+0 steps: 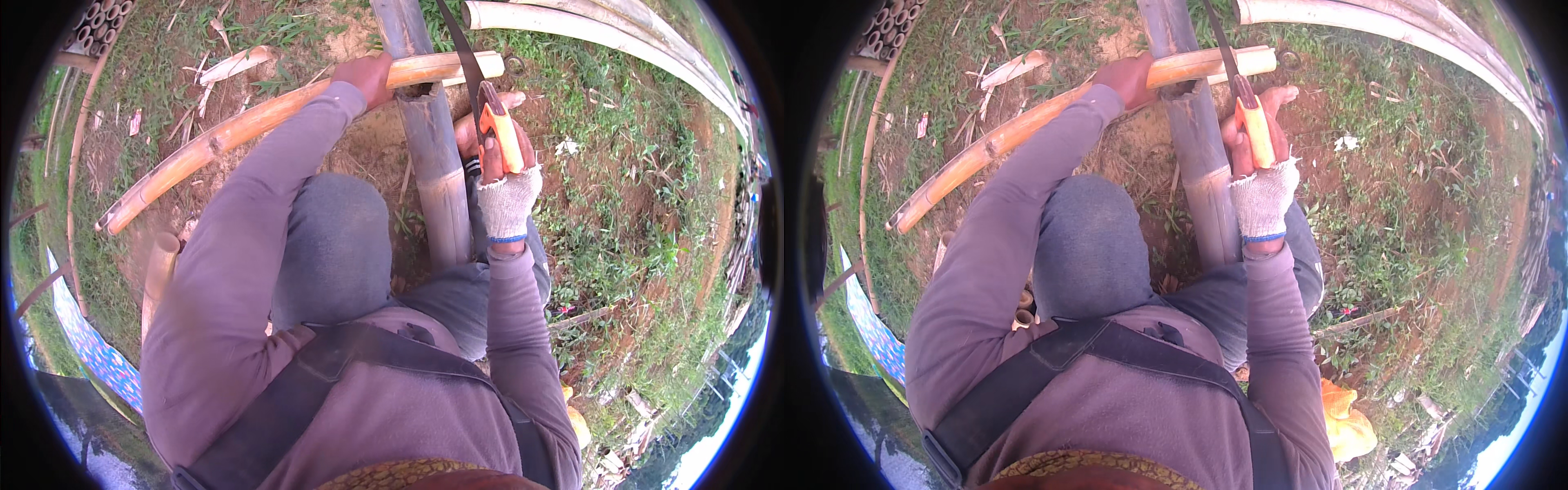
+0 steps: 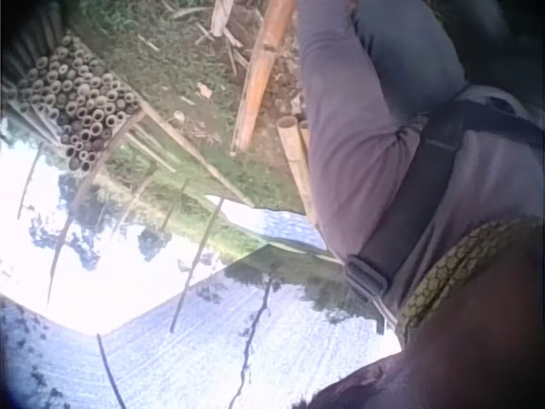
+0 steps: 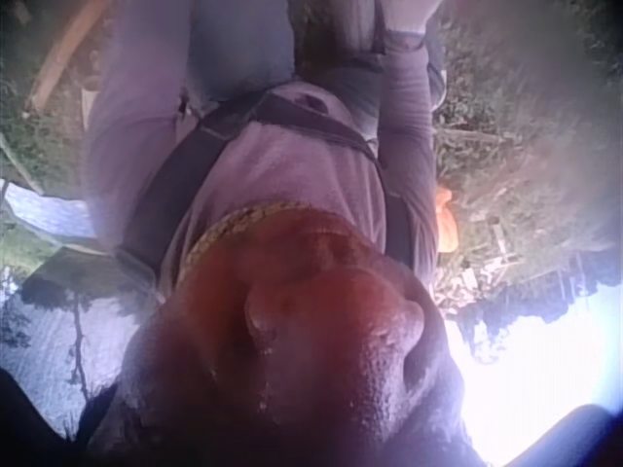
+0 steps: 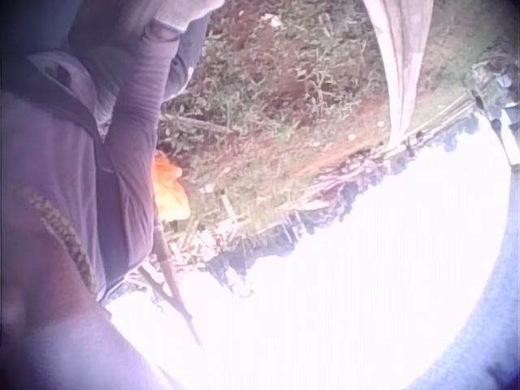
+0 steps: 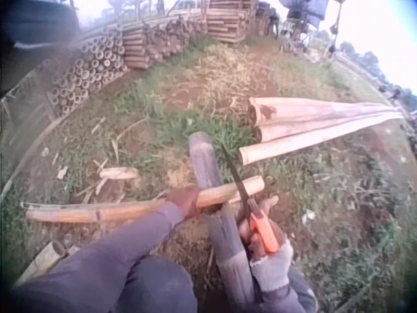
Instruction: The person uses a hand saw to cut long bamboo poles into shorter sections. They position each pole on a wooden support, saw through it, and then move the cut pieces aside to a growing pile.
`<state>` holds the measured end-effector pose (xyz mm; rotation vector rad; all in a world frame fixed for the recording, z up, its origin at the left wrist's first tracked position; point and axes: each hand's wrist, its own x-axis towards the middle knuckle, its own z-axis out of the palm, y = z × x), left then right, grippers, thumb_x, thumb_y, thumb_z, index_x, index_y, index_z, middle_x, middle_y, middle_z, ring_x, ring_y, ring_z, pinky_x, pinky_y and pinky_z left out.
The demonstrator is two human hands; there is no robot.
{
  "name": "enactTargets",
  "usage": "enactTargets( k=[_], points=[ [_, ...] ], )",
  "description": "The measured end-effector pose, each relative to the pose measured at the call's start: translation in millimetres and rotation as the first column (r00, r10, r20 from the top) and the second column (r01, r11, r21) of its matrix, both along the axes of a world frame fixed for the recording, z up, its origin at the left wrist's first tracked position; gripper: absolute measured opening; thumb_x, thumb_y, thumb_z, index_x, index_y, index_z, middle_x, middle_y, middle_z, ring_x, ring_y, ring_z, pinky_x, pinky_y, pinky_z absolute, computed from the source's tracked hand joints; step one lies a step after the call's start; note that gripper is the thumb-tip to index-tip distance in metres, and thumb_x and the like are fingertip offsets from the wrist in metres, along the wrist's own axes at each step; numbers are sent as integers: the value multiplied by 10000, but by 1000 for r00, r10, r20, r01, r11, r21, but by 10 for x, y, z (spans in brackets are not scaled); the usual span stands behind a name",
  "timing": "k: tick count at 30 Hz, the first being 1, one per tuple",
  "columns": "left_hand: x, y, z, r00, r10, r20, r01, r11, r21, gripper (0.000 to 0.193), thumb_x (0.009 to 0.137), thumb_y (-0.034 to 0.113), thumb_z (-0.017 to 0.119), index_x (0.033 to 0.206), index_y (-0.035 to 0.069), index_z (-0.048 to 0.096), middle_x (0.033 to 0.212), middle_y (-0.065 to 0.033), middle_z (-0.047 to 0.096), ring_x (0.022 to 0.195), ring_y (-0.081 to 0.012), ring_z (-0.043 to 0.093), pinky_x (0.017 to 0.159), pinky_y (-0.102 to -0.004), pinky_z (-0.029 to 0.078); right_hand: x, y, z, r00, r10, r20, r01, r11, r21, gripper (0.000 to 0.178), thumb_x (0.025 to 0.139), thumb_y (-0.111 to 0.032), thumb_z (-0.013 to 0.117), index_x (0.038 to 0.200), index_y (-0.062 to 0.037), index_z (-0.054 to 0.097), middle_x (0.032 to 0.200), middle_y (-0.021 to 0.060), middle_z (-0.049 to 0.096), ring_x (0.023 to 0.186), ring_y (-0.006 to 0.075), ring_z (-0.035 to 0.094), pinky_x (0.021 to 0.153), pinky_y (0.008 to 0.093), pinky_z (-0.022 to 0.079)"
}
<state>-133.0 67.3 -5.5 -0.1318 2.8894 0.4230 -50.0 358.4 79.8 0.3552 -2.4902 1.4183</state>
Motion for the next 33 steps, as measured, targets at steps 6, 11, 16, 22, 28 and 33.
enactTargets(
  k=[6, 11, 16, 22, 28, 33],
  points=[
    [-54, -89, 83, 998, -21, 66, 21, 1000, 5, 600, 809, 381, 847, 1308, 107, 659, 1146, -187, 784, 1099, -410, 743, 979, -512, 584, 759, 616, -106, 999, 36, -41, -30, 988, 152, 458, 1039, -162, 696, 1432, 44, 579, 1353, 255, 680, 1174, 357, 717, 1006, 468, 563],
    [-56, -52, 71, 998, -23, 55, 22, 1000, 15, 601, 800, 384, 856, 1300, 105, 670, 1147, -186, 785, 1105, -405, 743, 986, -509, 582, 411, 348, -87, 998, 9, -58, 1, 986, 165, 474, 1032, -155, 712, 1442, 42, 579, 1369, 237, 688, 1168, 339, 722, 1022, 450, 560],
    [-96, -80, 64, 999, -21, 47, 22, 999, -37, 595, 797, 405, 867, 1278, 111, 680, 1148, -172, 788, 1090, -383, 751, 974, -499, 588, 15, 108, -53, 999, 29, -34, -28, 999, 36, 446, 1015, -150, 742, 1401, 43, 627, 1316, 232, 722, 1178, 330, 716, 1033, 439, 551],
    [-48, -20, 177, 993, -24, 119, 25, 1000, -5, 567, 833, 371, 840, 1300, 95, 676, 1170, -163, 787, 1111, -368, 753, 995, -494, 591, 223, 325, -92, 987, 70, -142, -34, 970, 239, 460, 1024, -129, 715, 1434, 42, 597, 1314, 226, 714, 1175, 327, 720, 1022, 433, 565],
    [-79, -38, 203, 987, -20, 158, 23, 1000, -16, 560, 843, 365, 827, 1312, 92, 688, 1206, -164, 781, 1143, -355, 748, 1011, -476, 592, 692, 628, -188, 1000, 14, 18, -16, 995, 103, 463, 1015, -140, 707, 1410, 75, 596, 1319, 237, 691, 1130, 334, 732, 948, 436, 597],
    [-128, -82, 85, 996, -42, 84, 41, 999, 12, 584, 774, 406, 869, 1254, 119, 701, 1104, -153, 788, 1047, -370, 757, 936, -499, 594, 255, 305, -194, 987, 53, -155, -29, 988, 152, 447, 1022, -123, 714, 1424, 29, 593, 1331, 235, 702, 1153, 344, 727, 981, 442, 579]
  ],
)
